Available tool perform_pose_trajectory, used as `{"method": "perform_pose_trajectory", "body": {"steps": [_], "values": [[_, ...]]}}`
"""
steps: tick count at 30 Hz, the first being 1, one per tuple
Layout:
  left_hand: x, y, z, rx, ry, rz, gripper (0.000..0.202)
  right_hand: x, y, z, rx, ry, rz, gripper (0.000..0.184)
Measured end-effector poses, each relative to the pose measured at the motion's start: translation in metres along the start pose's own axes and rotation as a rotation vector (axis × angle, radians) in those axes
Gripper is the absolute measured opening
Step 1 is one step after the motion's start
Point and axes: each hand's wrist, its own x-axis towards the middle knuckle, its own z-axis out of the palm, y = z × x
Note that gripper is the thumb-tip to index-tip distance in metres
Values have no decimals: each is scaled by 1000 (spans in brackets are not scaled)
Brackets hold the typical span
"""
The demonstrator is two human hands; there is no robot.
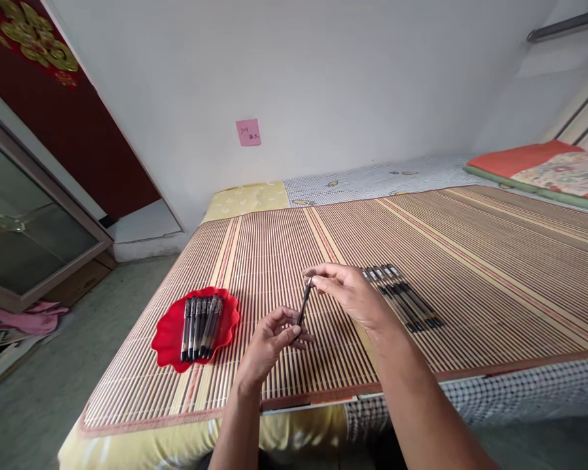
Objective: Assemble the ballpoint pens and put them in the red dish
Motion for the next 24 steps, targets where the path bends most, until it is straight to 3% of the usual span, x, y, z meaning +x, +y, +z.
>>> {"method": "perform_pose_trajectory", "body": {"steps": [6,12,19,24], "values": [[-1,3,2,-6,-26,-11,25,3,3,0,-37,-16,-3,13],[0,3,4,10,-16,-19,29,2,5,-1,-141,53,24,27],[0,3,5,-6,-8,-22,29,2,1,-4,-44,-58,3,20],[0,3,5,0,-21,-32,28,5,9,-3,-58,38,25,23]]}}
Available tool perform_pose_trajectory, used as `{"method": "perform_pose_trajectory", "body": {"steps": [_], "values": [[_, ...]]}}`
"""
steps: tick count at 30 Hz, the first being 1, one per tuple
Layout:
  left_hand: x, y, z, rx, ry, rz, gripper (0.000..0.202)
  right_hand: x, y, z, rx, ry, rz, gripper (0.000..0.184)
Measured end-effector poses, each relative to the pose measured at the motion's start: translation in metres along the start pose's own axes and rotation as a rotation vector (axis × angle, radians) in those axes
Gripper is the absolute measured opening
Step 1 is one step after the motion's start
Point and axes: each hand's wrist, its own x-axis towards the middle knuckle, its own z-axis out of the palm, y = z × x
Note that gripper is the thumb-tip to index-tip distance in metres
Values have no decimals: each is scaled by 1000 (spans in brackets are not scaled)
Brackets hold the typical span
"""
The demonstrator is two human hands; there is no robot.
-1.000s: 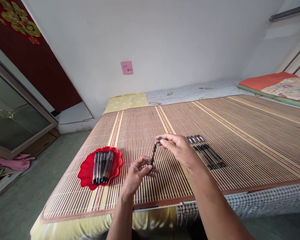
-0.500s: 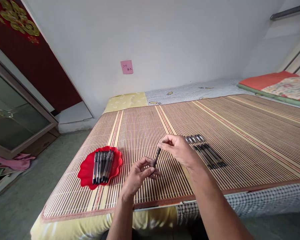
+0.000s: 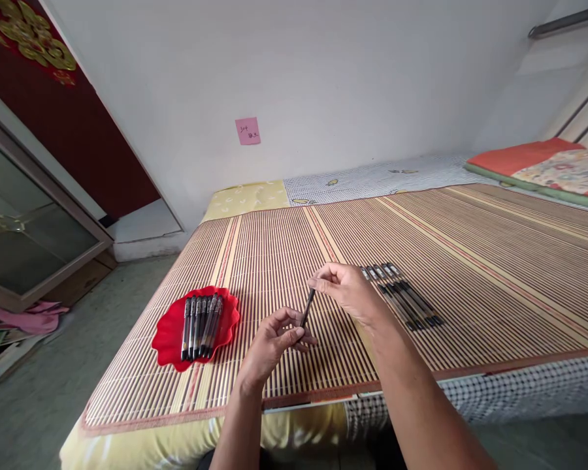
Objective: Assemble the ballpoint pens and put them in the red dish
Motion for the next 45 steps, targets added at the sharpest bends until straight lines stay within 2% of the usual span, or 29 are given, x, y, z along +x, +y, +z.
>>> {"method": "perform_pose_trajectory", "body": {"steps": [7,12,18,23,26,31,33,40,45], "values": [[0,0,1,-3,-7,1,27,-2,-4,-3,65,-94,-12,19],[0,-1,0,-5,-16,1,27,0,1,-1,33,-3,31,23],[-1,-2,0,-7,-18,-4,26,-2,-4,-1,92,-109,-7,20],[0,-2,2,-24,-14,-4,29,2,9,-1,-12,-6,12,26],[1,-2,3,-22,-11,-4,30,2,9,1,-4,28,8,27],[0,-1,2,-26,-26,-4,30,0,3,0,76,-110,-10,21],[-1,-1,2,-30,-32,-14,30,0,5,0,78,-123,-8,18],[1,-2,2,-9,-4,-2,34,4,14,3,43,-40,-11,25],[3,-5,2,62,62,23,34,6,18,14,68,-10,-9,30]]}}
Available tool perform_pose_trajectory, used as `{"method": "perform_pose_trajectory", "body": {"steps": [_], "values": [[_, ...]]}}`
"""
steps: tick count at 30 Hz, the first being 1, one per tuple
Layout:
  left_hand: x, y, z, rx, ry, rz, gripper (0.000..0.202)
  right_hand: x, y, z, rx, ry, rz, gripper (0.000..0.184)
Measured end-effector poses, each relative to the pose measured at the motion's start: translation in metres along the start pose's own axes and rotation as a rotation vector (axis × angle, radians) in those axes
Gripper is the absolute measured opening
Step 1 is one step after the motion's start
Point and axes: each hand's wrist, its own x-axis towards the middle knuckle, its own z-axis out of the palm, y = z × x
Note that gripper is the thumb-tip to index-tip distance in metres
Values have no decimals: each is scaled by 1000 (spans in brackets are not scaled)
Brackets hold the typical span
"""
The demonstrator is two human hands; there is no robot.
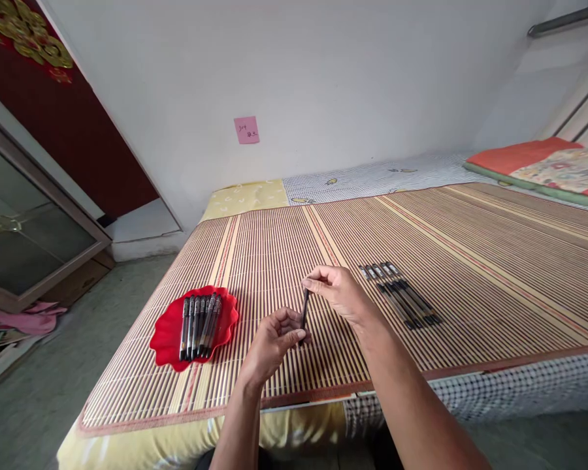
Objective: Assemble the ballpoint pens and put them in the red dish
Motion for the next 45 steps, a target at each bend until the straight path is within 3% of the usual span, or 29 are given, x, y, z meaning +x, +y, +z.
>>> {"method": "perform_pose_trajectory", "body": {"steps": [4,6,8,11,14,18,27,36,42,45], "values": [[3,-2,-2,50,72,47,34,3,6,12,6,45,5,37],[4,-2,-5,65,116,60,35,5,9,11,-129,40,-4,39],[5,-3,-10,74,150,50,37,7,11,1,-461,64,62,36],[6,-4,-17,74,190,42,40,6,19,-27,-903,201,261,33],[6,-7,-21,56,210,53,40,2,30,-54,-1059,312,394,35],[7,-9,-20,61,195,45,37,-3,43,-71,-1156,345,456,38],[8,-9,-17,56,191,42,37,0,45,-87,-1072,332,412,38],[7,-10,-16,38,167,17,39,5,53,-36,-991,282,455,22],[7,-11,-17,9,159,21,40,6,48,-34,-707,194,355,8],[7,-10,-16,20,131,23,38,7,39,-32,-500,138,270,17]]}}
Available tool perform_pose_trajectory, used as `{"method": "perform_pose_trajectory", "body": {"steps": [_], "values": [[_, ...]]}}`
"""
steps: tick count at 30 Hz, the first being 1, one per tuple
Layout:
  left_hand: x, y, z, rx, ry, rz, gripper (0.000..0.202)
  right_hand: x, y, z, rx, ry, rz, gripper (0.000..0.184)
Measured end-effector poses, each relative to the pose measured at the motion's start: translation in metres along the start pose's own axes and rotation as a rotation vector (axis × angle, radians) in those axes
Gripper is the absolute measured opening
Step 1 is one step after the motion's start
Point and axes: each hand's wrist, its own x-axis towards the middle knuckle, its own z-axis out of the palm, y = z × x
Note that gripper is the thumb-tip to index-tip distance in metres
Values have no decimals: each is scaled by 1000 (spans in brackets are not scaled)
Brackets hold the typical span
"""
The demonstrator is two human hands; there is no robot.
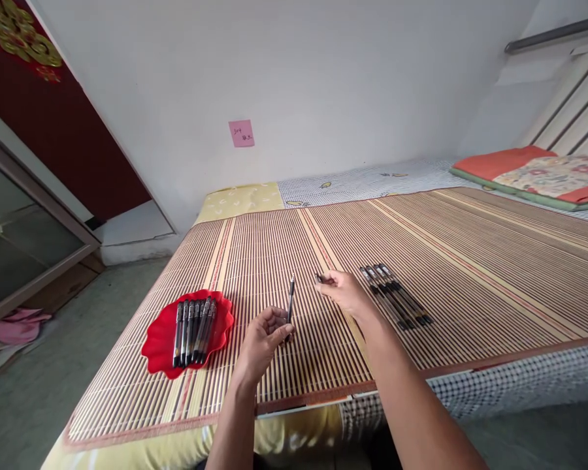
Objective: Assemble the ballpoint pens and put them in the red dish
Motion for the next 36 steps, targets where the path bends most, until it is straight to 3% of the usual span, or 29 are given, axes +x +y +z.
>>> {"method": "perform_pose_trajectory", "body": {"steps": [6,9,27,32,36], "values": [[-2,2,2,26,-30,-12,36,-3,-13,2,738,-14,-148,29],[-2,2,3,32,-40,-27,35,-4,-15,5,846,17,-154,30],[-4,7,7,66,-65,-23,30,-9,-26,3,796,-65,-229,30],[-5,6,6,29,-50,-25,30,-10,-25,4,713,-210,-261,29],[-5,7,5,11,-62,-33,30,-9,-21,6,690,-235,-255,26]]}}
